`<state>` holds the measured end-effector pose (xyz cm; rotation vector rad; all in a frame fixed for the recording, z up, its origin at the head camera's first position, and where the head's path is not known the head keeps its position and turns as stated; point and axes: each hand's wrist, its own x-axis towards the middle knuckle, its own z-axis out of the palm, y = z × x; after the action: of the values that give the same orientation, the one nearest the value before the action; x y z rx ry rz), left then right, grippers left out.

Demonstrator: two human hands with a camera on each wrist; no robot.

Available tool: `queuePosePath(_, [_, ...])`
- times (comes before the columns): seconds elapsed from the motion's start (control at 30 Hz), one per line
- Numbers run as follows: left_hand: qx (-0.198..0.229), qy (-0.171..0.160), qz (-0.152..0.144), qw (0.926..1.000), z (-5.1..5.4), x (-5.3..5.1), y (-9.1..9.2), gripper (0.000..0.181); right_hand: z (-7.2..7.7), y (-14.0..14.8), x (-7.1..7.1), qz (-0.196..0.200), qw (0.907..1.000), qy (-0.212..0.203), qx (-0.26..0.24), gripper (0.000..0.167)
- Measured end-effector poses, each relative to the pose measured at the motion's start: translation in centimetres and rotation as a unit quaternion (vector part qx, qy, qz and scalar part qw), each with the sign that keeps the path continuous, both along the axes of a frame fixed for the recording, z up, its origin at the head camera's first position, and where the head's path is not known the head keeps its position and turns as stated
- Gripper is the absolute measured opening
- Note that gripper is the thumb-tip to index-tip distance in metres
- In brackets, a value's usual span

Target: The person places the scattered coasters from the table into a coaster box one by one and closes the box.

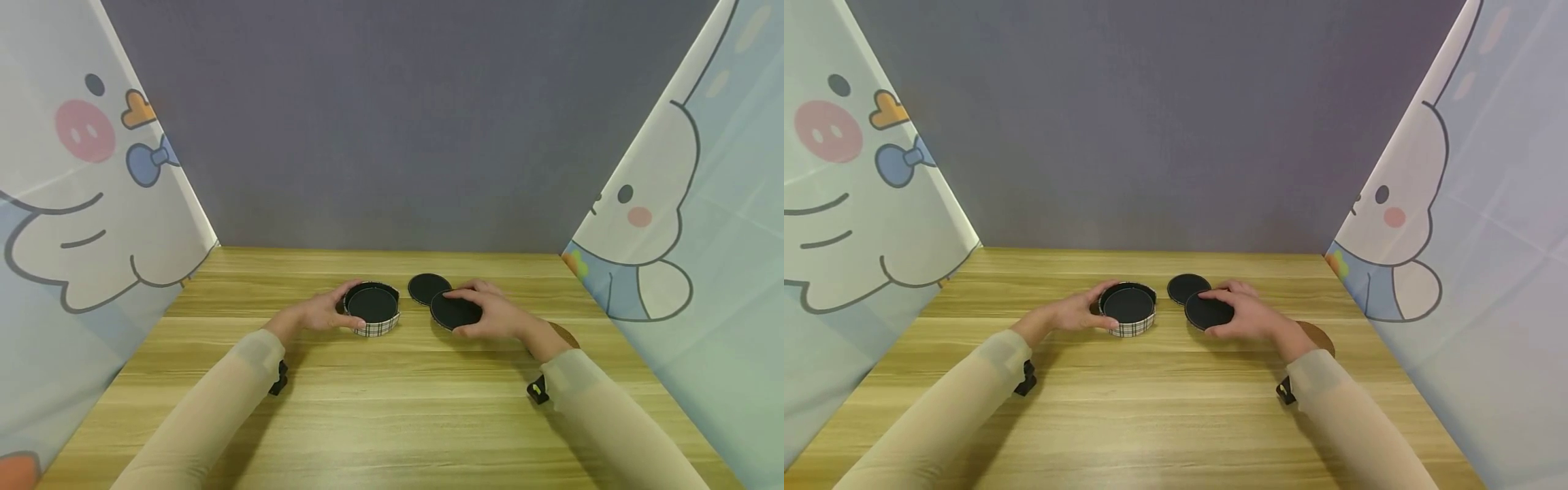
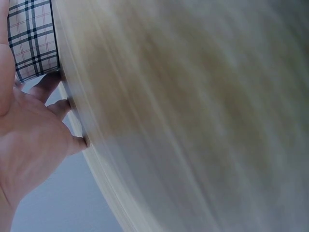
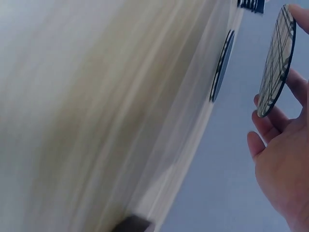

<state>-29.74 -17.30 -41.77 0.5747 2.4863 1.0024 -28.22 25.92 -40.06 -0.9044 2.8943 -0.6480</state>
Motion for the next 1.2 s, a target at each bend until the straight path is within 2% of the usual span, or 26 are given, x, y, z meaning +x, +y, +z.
queuePosePath(0.13, [-0.003,0.000,0.001,1.0000,-0.2,-0.1,0.0,0.116,-0.1,-1.4,-0.3,0.007,0.9999,-0.007,-0.011,0.076])
queuePosePath(0.67, [0.004,-0.009,0.003,0.9999,-0.2,-0.2,0.0,0.114,-0.1,-7.5,-2.1,0.036,0.9986,0.009,-0.039,0.076])
queuePosePath(0.93, [0.003,-0.007,-0.007,0.9999,-0.1,-0.3,-0.1,0.113,-0.1,-10.5,-3.3,0.053,0.9977,-0.017,-0.038,0.075])
queuePosePath(1.2, [-0.001,-0.004,-0.004,1.0000,-0.3,-0.4,-0.1,0.113,-0.6,-12.8,-4.0,0.066,0.9963,-0.043,-0.036,0.073])
